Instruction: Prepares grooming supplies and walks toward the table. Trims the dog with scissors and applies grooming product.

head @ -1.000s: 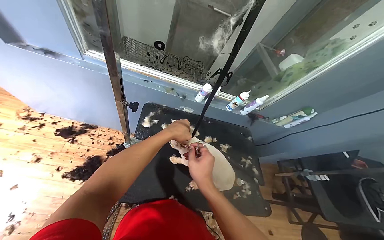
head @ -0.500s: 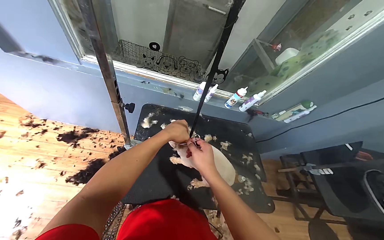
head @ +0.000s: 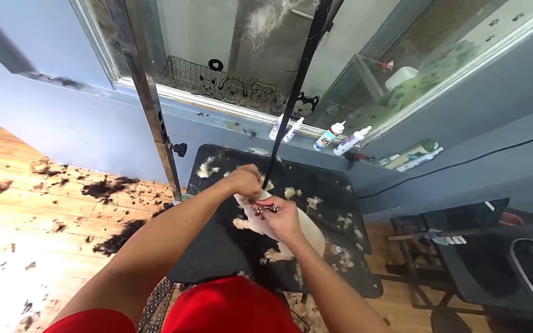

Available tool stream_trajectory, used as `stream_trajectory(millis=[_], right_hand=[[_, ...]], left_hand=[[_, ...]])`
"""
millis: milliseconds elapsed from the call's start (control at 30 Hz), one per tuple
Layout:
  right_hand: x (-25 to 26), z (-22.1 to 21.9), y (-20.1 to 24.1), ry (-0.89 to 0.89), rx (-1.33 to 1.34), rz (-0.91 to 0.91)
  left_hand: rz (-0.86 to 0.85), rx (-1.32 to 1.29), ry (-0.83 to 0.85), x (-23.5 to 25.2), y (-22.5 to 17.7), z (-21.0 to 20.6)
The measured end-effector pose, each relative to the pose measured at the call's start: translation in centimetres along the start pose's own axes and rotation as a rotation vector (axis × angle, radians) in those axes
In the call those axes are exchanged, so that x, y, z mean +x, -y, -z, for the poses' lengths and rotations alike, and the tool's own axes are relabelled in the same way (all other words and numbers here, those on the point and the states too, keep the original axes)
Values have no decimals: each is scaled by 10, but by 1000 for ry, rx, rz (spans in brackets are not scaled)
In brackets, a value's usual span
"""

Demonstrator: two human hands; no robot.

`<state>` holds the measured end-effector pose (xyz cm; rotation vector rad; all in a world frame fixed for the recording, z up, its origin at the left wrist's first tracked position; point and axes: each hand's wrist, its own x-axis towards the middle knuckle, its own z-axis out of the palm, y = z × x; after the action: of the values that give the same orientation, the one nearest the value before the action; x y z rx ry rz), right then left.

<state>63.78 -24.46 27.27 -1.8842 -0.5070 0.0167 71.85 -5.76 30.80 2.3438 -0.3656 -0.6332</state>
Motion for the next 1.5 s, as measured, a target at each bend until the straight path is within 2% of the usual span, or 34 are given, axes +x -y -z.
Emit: stream_trajectory(millis=[133,233,300,367,433,500,600,667,767,833,967,1067,1200,1267,1400,1500], right_hand=[[-5,-19,-3,-205,-175,82],[-1,-14,9,-72,-333,156],[0,-13,16,-65,-258,71],[1,-15,23,-125,-75,-110],[0,-19,25,-179,36,-199],[-3,-23,19,-225,-45,-129],[-5,-28,4,-363,-314,84],[-5,-32,2,-399,-323,65],[-3,-27,13,-248,-138,-85],[-1,-16,16,-112,-55,-121],[4,1,10,72,-132,-38],[7,2,5,66,-173,-10],[5,-13,11,-145,-119,3],[4,-18,12,-165,-228,59],[0,-12,6,63,-434,324],[1,-8,4,162,-476,352]], left_hand=[[-18,-1,-5,1,1,-2],[-12,-21,-9,3,4,-2],[-11,-41,-22,3,6,-2],[-23,-38,-30,3,4,-2],[-24,-34,-26,3,3,-1],[-26,-35,-24,2,3,-1],[-16,-28,-12,2,1,-2],[-21,-18,-19,4,0,-5],[-33,-9,-19,4,2,-4],[-47,-22,-12,3,5,-3],[-55,-32,17,1,6,0],[-54,-30,32,0,2,1],[-42,-29,36,1,3,2],[-72,-36,14,0,7,0],[-71,-26,27,0,9,0],[-54,-7,34,0,7,-1]])
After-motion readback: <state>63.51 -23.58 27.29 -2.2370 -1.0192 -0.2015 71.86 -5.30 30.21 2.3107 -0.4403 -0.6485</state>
